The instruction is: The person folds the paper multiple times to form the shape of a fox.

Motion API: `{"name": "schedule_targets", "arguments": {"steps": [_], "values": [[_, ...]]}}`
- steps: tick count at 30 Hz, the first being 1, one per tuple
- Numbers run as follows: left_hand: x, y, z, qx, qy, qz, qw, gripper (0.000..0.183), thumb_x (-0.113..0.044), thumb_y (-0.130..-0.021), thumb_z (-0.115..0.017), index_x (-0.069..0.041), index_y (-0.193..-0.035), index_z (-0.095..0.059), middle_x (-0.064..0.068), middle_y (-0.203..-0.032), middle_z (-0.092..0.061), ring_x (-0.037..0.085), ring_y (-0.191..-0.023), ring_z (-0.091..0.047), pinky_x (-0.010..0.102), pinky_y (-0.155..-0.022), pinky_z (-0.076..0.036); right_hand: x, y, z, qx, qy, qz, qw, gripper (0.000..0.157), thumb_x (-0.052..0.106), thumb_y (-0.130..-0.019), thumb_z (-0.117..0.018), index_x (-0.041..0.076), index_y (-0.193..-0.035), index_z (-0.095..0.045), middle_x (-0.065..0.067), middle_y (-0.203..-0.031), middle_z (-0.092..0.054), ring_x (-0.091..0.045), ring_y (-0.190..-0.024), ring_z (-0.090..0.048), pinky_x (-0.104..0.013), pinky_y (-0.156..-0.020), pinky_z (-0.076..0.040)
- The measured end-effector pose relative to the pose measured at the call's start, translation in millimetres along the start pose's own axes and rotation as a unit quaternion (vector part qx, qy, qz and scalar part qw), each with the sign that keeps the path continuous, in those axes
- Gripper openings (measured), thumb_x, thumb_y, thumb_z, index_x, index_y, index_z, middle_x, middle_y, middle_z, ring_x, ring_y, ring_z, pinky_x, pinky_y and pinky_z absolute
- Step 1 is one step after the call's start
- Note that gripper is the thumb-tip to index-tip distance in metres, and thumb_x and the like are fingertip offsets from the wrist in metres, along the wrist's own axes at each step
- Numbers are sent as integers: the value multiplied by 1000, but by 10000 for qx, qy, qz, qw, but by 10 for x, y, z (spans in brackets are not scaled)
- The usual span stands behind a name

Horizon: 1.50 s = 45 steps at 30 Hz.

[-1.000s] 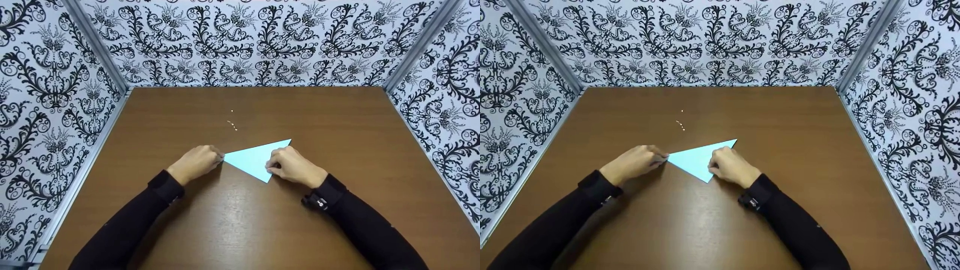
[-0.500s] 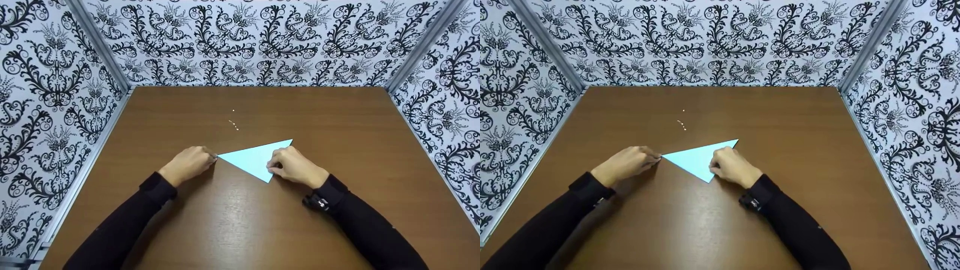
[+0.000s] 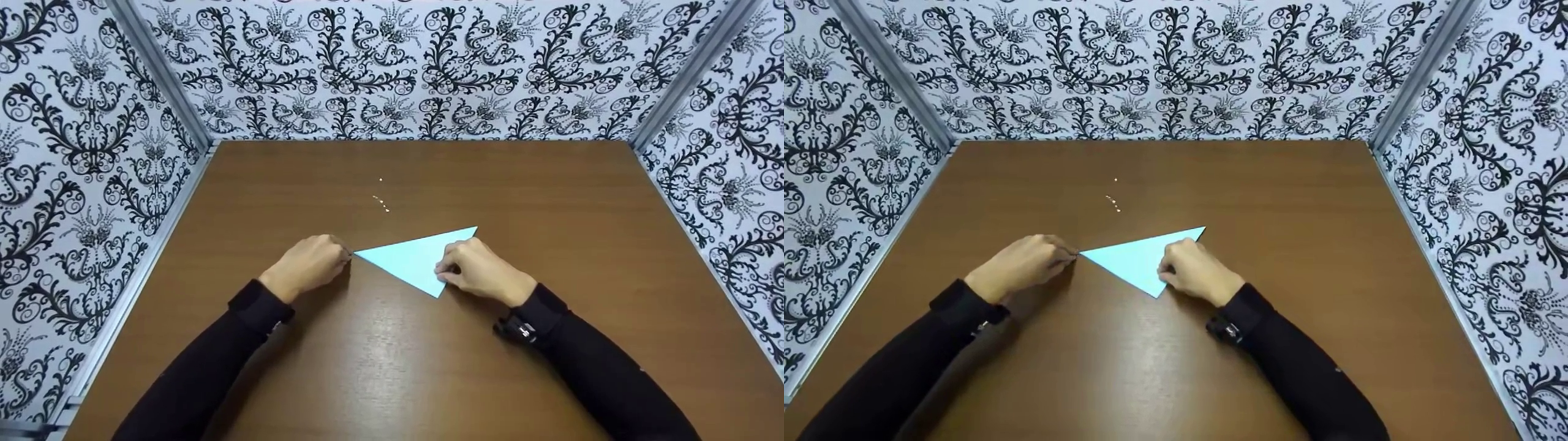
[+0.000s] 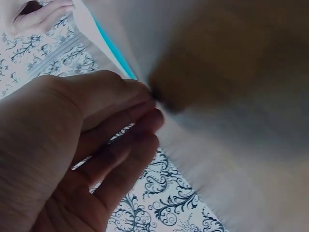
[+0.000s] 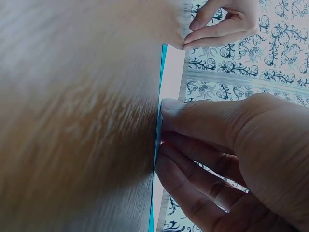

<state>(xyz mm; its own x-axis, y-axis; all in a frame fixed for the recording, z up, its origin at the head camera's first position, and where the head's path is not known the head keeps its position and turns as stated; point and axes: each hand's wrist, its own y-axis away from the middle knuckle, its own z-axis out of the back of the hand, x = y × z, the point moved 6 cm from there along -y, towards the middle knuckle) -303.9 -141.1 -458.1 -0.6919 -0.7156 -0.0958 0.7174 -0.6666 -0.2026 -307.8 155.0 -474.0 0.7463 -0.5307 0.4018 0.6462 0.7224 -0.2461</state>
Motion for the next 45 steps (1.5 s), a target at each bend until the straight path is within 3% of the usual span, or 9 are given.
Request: {"name": "schedule_targets", "arguments": {"steps": [4,8,11,18,23,29,34,45], "values": [[1,-31,46,-120,-15,414,9991,25,-4,-108,-82,-2,-84,-77,15,-88,-78,37,-84,-81,53,-74,-71,11,-6,1,-27,15,44,10000,9,1,-101,-92,1,-110,-93,-14,-99,-85,-30,-94,-84,-40,-84,-71],[-61,-112,55,-326,100,508,9981,13,-3,-107,-81,-3,-94,-83,14,-94,-82,35,-89,-84,54,-77,-72,18,-2,1,-43,15,82,10000,9,1,-101,-92,0,-109,-93,-14,-99,-86,-30,-95,-85,-43,-85,-72],[-145,-186,37,-453,95,394,9981,8,-1,-106,-82,-5,-100,-86,12,-97,-84,33,-92,-85,52,-78,-73,18,1,3,-36,18,91,10000,9,1,-101,-91,0,-110,-93,-14,-100,-86,-30,-96,-85,-44,-86,-73],[-402,-431,-31,-756,114,-14,9971,13,1,-103,-80,-7,-94,-84,9,-99,-85,30,-90,-84,49,-74,-73,8,-5,16,-65,5,59,10000,9,1,-102,-91,0,-111,-93,-14,-99,-85,-30,-96,-85,-45,-86,-73],[-552,-601,-119,-614,260,-60,9978,13,1,-102,-80,-7,-96,-87,10,-97,-85,28,-87,-84,47,-73,-72,0,-20,10,-54,35,20,10000,8,2,-101,-92,1,-108,-94,-13,-99,-86,-30,-97,-86,-46,-87,-73],[-630,-721,-202,-350,526,415,9971,7,-1,-102,-85,-6,-98,-90,11,-101,-89,29,-89,-87,48,-74,-73,-9,-6,4,-40,39,-83,10000,8,2,-100,-92,2,-108,-94,-12,-99,-85,-29,-96,-85,-46,-87,-73],[-656,-743,-279,-149,736,709,9947,8,0,-101,-86,-5,-99,-93,13,-102,-90,33,-92,-89,49,-77,-75,-1,-6,4,-72,30,-53,10000,8,2,-100,-92,3,-107,-94,-10,-98,-85,-27,-93,-85,-44,-85,-72],[-643,-716,-344,-282,921,957,9907,8,-2,-101,-89,-5,-93,-91,14,-97,-87,33,-89,-87,50,-78,-74,0,-12,28,30,-80,-116,9999,8,2,-101,-92,4,-108,-94,-9,-98,-85,-23,-92,-82,-37,-84,-70]]}}
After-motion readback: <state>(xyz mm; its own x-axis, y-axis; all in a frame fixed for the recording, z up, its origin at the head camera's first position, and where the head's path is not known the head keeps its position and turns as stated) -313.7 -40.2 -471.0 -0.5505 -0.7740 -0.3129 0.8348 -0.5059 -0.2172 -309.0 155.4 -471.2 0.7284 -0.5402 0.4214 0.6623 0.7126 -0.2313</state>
